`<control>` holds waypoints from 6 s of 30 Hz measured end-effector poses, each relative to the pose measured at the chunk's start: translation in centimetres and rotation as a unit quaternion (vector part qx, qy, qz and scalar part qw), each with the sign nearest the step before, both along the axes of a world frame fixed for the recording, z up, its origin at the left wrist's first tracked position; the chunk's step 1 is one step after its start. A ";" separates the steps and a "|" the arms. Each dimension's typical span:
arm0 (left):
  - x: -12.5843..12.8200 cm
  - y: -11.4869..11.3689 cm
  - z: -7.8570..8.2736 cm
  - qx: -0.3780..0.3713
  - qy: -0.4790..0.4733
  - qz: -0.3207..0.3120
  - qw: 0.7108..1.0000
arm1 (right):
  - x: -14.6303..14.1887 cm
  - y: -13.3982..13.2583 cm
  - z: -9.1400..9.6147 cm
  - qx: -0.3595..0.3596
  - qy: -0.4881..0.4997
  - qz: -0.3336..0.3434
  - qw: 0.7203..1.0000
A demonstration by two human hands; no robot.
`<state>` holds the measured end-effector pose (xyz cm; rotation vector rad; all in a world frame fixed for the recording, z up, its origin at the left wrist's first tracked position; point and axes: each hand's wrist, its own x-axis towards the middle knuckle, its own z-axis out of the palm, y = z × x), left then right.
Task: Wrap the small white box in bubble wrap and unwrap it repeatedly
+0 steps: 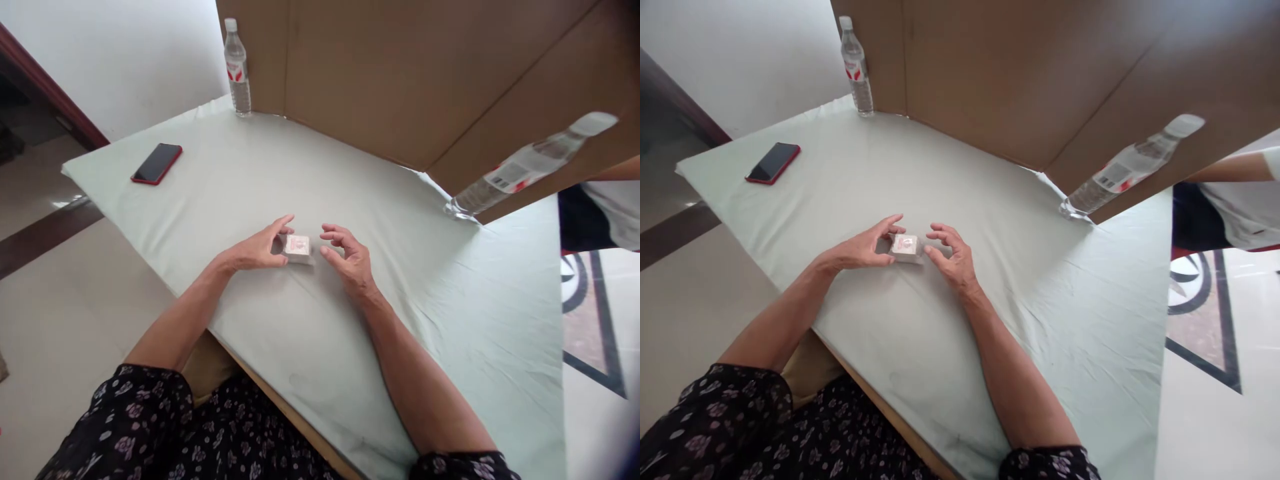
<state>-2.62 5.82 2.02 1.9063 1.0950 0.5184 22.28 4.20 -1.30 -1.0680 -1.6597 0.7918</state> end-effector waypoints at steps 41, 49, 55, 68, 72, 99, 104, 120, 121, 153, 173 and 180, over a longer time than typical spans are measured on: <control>2.8 -1.2 -3.0 0.008 -0.123 0.027 0.992 | -0.9 3.0 2.8 0.144 -0.160 -0.091 0.972; 2.6 -1.2 -3.1 0.024 -0.126 -0.035 0.991 | 0.9 4.9 1.7 0.046 -0.063 -0.145 0.986; 2.9 -1.4 -2.5 0.049 -0.118 -0.023 0.991 | 1.4 4.6 1.8 -0.146 0.042 -0.048 0.987; 3.1 -1.2 -2.7 0.041 -0.150 0.057 0.986 | 2.1 3.6 1.4 -0.306 0.114 0.119 0.938; 3.0 -1.3 -2.8 0.042 -0.140 0.042 0.988 | 0.4 3.3 1.2 -0.254 0.068 0.054 0.963; 2.6 -0.7 -1.9 -0.127 -0.226 0.134 0.956 | -0.1 3.1 2.8 -0.112 -0.203 -0.129 0.964; 2.5 -0.7 -1.7 -0.001 -0.143 0.214 0.966 | 1.8 4.0 1.8 -0.202 -0.026 -0.119 0.972; 1.4 0.2 -1.8 0.051 -0.063 0.313 0.946 | 2.3 4.6 0.3 -0.135 0.000 -0.139 0.981; 1.1 0.4 -1.9 0.068 -0.033 0.324 0.943 | 2.5 4.7 0.2 -0.128 -0.011 -0.154 0.980; -0.4 -1.0 -1.0 0.131 0.105 0.070 0.983 | 4.2 -4.5 5.7 -0.196 -0.257 0.245 0.914; 0.1 -0.9 -2.6 0.177 0.248 -0.047 0.951 | 8.3 -1.9 1.3 -0.078 -0.253 -0.206 0.942; 0.1 -1.0 -2.5 0.175 0.247 -0.046 0.952 | 9.7 -4.1 1.8 0.029 -0.331 -0.281 0.900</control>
